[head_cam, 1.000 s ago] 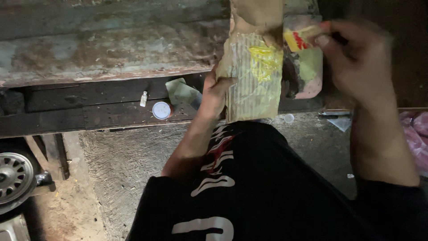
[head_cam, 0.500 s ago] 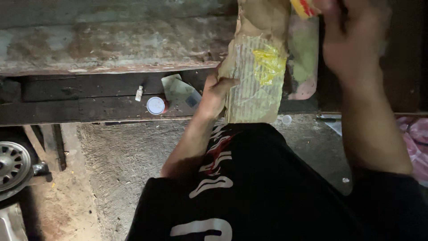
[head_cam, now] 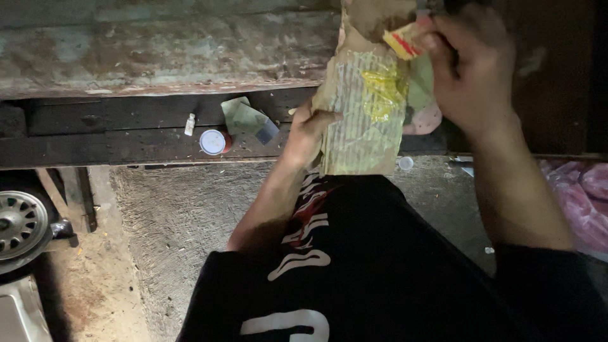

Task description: The person holds a corrugated cardboard piece and repeatedly applies a yellow paste from a small packet onto its surface. The person spreads the paste across the cardboard using the packet as a tool, then sets the cardboard down on a workbench.

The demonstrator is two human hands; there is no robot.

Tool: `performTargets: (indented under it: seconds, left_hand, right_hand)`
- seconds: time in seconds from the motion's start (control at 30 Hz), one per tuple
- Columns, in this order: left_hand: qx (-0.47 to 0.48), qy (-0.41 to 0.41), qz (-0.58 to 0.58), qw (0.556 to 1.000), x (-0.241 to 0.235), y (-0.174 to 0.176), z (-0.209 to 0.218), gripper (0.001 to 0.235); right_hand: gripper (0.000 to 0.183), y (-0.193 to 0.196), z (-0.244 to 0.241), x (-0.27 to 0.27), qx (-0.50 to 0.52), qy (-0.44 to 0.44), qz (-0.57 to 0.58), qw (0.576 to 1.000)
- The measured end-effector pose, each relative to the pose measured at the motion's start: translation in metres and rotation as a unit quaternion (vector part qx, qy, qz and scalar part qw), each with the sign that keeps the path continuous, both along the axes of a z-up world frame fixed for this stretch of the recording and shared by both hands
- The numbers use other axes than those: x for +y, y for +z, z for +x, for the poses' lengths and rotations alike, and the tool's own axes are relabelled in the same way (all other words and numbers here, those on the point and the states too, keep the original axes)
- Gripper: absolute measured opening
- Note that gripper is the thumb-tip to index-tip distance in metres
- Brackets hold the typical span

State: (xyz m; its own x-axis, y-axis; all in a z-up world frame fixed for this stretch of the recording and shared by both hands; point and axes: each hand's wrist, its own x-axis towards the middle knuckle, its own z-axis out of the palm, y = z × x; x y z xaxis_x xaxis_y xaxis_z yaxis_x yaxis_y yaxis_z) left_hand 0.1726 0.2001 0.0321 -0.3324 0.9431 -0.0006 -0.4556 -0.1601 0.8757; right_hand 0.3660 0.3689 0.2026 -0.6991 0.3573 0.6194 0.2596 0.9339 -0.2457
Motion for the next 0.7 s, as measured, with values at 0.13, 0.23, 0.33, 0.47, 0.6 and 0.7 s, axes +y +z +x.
performTargets:
  seconds: [0.13, 0.23, 0.33, 0.47, 0.6, 0.7]
  left_hand:
    - [0.006, 0.005, -0.027, 1.000, 0.002, 0.006, 0.010, 0.048]
    - [-0.017, -0.007, -0.028, 0.999, 0.002, 0.013, 0.017, 0.049]
    - [-0.039, -0.015, -0.043, 0.998, 0.000, 0.017, 0.022, 0.051]
    - [-0.019, -0.010, -0.056, 0.998, -0.003, 0.021, 0.026, 0.054]
    - [0.001, -0.007, -0.042, 0.999, -0.004, 0.022, 0.025, 0.053]
    - [0.029, 0.005, -0.053, 0.998, -0.008, 0.022, 0.023, 0.052]
  right_hand:
    - [0.012, 0.000, 0.012, 0.002, -0.054, 0.038, 0.039, 0.997]
    - [0.017, 0.002, 0.011, 0.006, -0.098, 0.035, 0.101, 0.989]
    - [0.013, 0.004, 0.006, 0.012, -0.149, 0.036, 0.068, 0.986]
    - [0.012, 0.004, -0.001, 0.028, -0.182, 0.068, -0.045, 0.980]
    - [0.014, -0.001, -0.009, 0.036, -0.161, 0.114, -0.094, 0.976]
    - [0.018, -0.009, -0.014, 0.030, -0.159, 0.101, -0.213, 0.959]
